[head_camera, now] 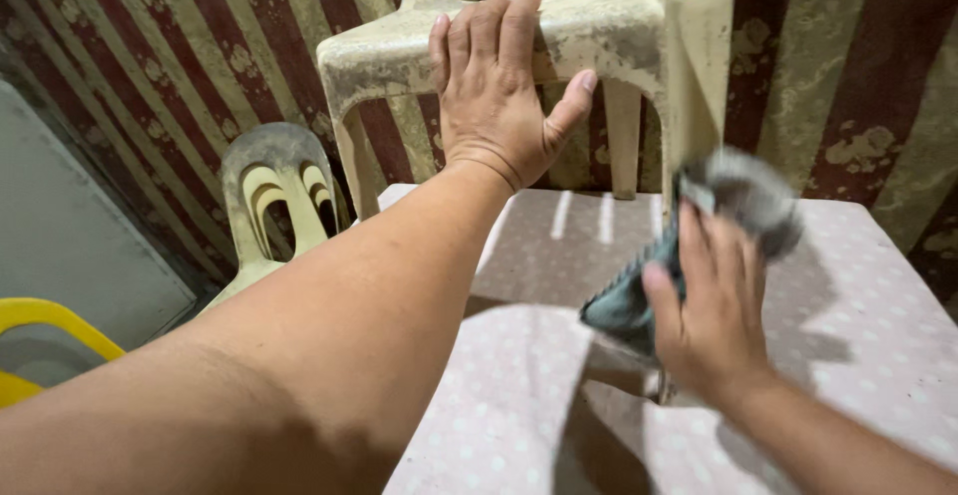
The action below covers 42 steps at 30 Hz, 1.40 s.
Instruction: The person wipes a yellow plastic chair with a cloth, cleaning the seat, backrest, and legs. The person then moves the yellow chair aside and wipes a beige plastic chair in the same manner.
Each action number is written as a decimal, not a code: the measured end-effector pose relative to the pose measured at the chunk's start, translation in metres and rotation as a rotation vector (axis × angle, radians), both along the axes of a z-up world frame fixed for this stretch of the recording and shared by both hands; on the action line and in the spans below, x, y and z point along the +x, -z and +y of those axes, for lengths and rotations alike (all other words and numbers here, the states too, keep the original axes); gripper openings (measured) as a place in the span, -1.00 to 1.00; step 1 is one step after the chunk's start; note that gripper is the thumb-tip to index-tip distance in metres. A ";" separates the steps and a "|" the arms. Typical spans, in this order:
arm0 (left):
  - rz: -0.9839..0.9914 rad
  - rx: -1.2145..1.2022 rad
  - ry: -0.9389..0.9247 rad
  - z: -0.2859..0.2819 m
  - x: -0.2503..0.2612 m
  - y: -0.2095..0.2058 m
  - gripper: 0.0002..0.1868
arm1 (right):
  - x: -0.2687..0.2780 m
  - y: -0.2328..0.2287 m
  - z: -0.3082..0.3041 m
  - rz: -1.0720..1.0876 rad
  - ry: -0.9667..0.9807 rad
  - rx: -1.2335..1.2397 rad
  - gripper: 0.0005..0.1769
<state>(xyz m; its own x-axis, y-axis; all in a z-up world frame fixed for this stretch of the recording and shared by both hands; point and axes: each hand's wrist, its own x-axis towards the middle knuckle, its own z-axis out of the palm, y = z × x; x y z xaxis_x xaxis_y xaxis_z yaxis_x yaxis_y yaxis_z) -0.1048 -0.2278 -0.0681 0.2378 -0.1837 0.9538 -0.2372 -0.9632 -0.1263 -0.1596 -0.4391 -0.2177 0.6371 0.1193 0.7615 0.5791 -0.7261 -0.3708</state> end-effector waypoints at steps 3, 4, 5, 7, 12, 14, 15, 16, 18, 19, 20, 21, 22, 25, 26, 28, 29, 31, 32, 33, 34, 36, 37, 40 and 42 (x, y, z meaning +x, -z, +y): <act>0.015 -0.004 -0.001 0.000 -0.002 0.000 -0.19 | 0.034 -0.057 -0.001 -0.194 -0.010 -0.007 -0.23; 0.015 -0.003 -0.002 0.000 -0.003 0.000 -0.20 | 0.045 -0.074 -0.004 -0.226 -0.019 -0.005 -0.22; 0.011 -0.004 -0.006 0.001 -0.004 0.000 -0.20 | 0.052 -0.087 -0.005 -0.261 -0.031 -0.005 -0.22; 0.011 -0.008 0.008 0.001 -0.005 -0.001 -0.20 | 0.063 -0.098 -0.002 -0.330 -0.041 -0.028 -0.22; 0.013 -0.005 -0.007 -0.002 -0.001 -0.001 -0.19 | 0.052 -0.045 0.000 -0.203 -0.062 0.024 -0.16; 0.026 -0.010 -0.027 -0.001 -0.001 -0.001 -0.19 | 0.032 -0.002 -0.005 -0.045 -0.041 -0.049 -0.07; 0.020 -0.002 -0.023 -0.002 -0.001 0.000 -0.20 | 0.023 0.017 -0.010 0.008 -0.023 -0.119 -0.03; 0.014 0.006 -0.018 -0.001 -0.001 0.000 -0.20 | 0.015 0.033 -0.015 -0.022 0.008 -0.195 -0.04; 0.008 0.007 -0.010 -0.001 -0.001 0.000 -0.21 | 0.009 0.047 -0.021 -0.086 0.075 -0.350 -0.04; 0.009 0.003 -0.008 -0.002 -0.001 0.000 -0.21 | 0.011 0.046 -0.023 -0.044 0.076 -0.345 -0.04; 0.010 0.000 -0.007 -0.002 -0.001 -0.001 -0.21 | 0.017 0.038 -0.023 -0.002 0.077 -0.339 -0.04; 0.011 -0.003 -0.002 -0.002 -0.001 -0.001 -0.21 | 0.023 0.026 -0.021 0.041 0.076 -0.332 -0.04; 0.011 -0.006 0.002 -0.002 -0.002 0.000 -0.21 | 0.032 0.009 -0.019 0.051 -0.004 -0.199 -0.02; 0.021 0.001 -0.014 -0.003 -0.004 -0.002 -0.20 | 0.070 -0.057 -0.007 -0.170 -0.101 0.008 -0.05; 0.025 0.006 -0.025 -0.003 -0.005 -0.003 -0.20 | 0.077 -0.078 -0.006 -0.247 -0.095 0.005 -0.12; 0.032 -0.001 -0.017 -0.001 -0.007 -0.003 -0.20 | 0.083 -0.104 0.001 -0.351 -0.081 0.016 -0.22; 0.038 -0.006 -0.007 -0.002 -0.007 -0.003 -0.20 | 0.085 -0.112 0.003 -0.376 -0.066 0.030 -0.27; 0.029 -0.011 -0.001 -0.003 -0.006 -0.002 -0.20 | 0.082 -0.107 0.002 -0.352 -0.165 0.175 -0.31; 0.027 -0.012 0.004 -0.004 -0.004 -0.002 -0.20 | 0.079 -0.097 0.003 -0.300 -0.279 0.305 -0.31; 0.026 -0.019 0.000 -0.005 -0.004 -0.001 -0.20 | 0.075 -0.085 0.003 -0.246 -0.393 0.436 -0.31; 0.026 -0.027 -0.005 -0.006 -0.003 0.000 -0.20 | 0.071 -0.071 0.000 0.144 -0.355 0.635 -0.43; 0.020 -0.030 -0.012 -0.004 -0.003 -0.002 -0.20 | 0.053 -0.032 -0.002 0.505 -0.112 0.652 -0.57; 0.018 -0.026 -0.010 -0.004 -0.003 -0.001 -0.20 | 0.043 -0.015 -0.003 0.508 -0.041 0.538 -0.46; 0.032 -0.019 -0.025 -0.005 -0.003 -0.002 -0.20 | 0.025 0.001 -0.005 0.358 -0.187 0.534 -0.52; 0.040 -0.020 -0.030 -0.006 -0.003 -0.003 -0.20 | 0.029 -0.019 -0.006 0.729 -0.104 0.665 -0.48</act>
<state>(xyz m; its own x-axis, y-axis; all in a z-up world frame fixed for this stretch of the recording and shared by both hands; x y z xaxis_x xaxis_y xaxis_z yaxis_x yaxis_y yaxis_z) -0.1079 -0.2335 -0.0653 0.2808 -0.1569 0.9469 -0.2129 -0.9722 -0.0979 -0.1306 -0.4453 -0.1991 0.9868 -0.1081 0.1202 0.0969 -0.1998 -0.9750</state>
